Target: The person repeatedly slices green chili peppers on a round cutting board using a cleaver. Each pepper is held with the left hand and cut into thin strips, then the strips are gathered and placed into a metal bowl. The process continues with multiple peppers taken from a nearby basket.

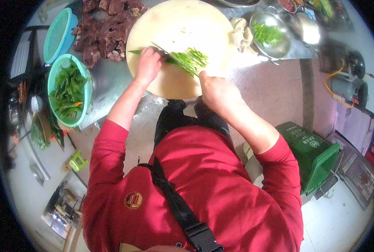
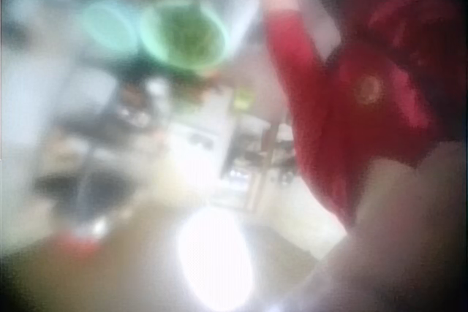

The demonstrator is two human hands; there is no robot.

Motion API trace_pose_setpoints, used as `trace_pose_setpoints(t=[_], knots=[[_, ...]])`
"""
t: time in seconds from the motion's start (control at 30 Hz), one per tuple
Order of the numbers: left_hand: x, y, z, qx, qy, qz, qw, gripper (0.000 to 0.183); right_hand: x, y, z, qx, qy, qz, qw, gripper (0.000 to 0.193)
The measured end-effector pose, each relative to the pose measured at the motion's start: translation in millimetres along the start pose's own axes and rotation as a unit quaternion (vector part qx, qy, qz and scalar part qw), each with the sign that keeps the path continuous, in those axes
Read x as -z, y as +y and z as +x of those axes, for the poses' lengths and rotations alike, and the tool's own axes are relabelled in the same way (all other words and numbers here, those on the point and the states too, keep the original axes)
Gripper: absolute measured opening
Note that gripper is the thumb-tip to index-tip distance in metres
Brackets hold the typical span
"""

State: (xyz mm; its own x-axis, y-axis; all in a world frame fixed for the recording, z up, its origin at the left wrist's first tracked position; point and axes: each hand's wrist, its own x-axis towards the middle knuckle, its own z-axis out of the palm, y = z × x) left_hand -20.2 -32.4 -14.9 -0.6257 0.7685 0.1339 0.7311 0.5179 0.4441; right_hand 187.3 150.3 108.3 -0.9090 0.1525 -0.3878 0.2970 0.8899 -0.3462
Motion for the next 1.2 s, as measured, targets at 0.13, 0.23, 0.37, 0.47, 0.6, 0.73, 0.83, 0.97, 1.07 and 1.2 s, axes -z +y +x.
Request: trace_pose_setpoints(t=[0.13, 0.23, 0.37, 0.47, 0.6, 0.73, 0.83, 0.97, 1.07, 1.2], knots=[[0.6, -1.9, 0.8, 0.000, -0.003, 0.011, 1.000, 0.014, 0.6, -2.6, 3.7, -0.006, -0.029, 0.014, 0.999, 0.014], [-0.2, -5.0, -1.2, -0.010, -0.006, 0.020, 1.000, 0.012, -2.1, -2.1, 4.6, -0.021, -0.018, -0.015, 1.000, 0.014], [-3.7, -8.8, -2.1, -0.016, 0.011, -0.031, 0.999, 0.008, -10.8, -1.8, 9.0, 0.000, -0.023, 0.042, 0.999, 0.012], [-1.7, -14.9, -2.3, -0.026, -0.017, -0.010, 0.999, 0.007, -14.5, 0.2, 8.9, 0.001, 0.004, 0.025, 1.000, 0.012], [0.3, -19.2, -2.6, -0.025, -0.027, 0.004, 0.999, 0.011, -14.2, -0.4, 6.3, 0.006, -0.014, 0.033, 0.999, 0.013], [0.5, -18.0, -1.9, -0.035, 0.000, -0.017, 0.999, 0.011, -10.3, -3.7, 8.7, 0.010, -0.002, 0.036, 0.999, 0.013], [3.6, -17.2, -1.0, -0.027, -0.003, -0.008, 1.000, 0.012, -8.5, -5.6, 11.0, 0.009, -0.010, 0.035, 0.999, 0.013], [10.4, -20.9, 3.3, -0.054, -0.014, 0.043, 0.998, 0.017, -10.1, -5.8, 14.7, 0.005, -0.016, 0.011, 1.000, 0.015], [10.2, -20.6, 3.7, -0.042, -0.007, 0.057, 0.997, 0.016, -12.1, -7.6, 17.9, 0.016, -0.018, 0.004, 1.000, 0.016], [8.3, -24.3, -0.4, -0.061, 0.015, 0.037, 0.997, 0.014, -12.6, -10.0, 23.8, 0.028, -0.008, 0.034, 0.999, 0.015]])
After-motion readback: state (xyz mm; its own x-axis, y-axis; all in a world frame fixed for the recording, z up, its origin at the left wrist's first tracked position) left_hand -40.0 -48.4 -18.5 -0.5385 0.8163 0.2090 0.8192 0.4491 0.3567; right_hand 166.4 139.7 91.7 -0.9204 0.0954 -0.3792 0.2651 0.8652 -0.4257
